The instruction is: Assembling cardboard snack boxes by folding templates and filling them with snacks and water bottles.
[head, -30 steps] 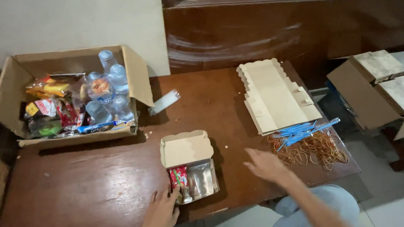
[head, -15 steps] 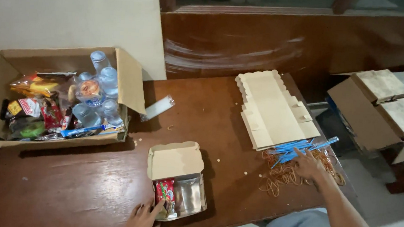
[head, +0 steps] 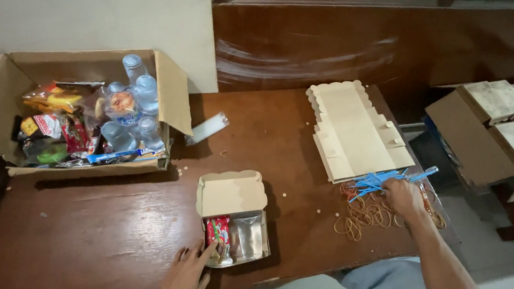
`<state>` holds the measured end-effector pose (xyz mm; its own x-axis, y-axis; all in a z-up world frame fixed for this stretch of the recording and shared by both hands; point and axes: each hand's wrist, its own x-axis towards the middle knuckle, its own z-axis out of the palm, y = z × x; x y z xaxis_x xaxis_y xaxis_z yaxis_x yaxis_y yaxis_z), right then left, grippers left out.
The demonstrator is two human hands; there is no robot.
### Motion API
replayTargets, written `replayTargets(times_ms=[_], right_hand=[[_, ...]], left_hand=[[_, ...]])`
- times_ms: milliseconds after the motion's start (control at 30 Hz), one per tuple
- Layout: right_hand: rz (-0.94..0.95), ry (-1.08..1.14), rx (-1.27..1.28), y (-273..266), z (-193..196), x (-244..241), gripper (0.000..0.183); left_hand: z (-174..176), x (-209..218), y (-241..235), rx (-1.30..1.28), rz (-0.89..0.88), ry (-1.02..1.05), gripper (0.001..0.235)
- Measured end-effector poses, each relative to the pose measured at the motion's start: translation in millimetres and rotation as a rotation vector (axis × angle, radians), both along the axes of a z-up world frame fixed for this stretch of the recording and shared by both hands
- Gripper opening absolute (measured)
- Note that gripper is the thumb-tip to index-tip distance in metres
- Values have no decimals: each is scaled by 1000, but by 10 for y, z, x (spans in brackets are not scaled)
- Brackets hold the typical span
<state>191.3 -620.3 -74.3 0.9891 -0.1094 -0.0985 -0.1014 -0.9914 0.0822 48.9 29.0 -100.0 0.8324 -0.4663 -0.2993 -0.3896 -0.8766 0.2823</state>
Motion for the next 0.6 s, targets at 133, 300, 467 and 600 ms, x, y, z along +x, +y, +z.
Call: replayTargets(times_ms=[133,300,467,600], right_hand=[[-36,12,60,72,69,-15,20],[-72,47,170,52,55,-29,45],[-69,16,157,27,15,-63,20],[72,-37,99,-47,-16,-63,16]], left_hand=[[-49,-3,27,-44,7,-44,80],[55,-10,-4,-41,34,0,81],[89,-9,-17,-38,55,42,81],[95,-26,-12,-59,56,29,80]])
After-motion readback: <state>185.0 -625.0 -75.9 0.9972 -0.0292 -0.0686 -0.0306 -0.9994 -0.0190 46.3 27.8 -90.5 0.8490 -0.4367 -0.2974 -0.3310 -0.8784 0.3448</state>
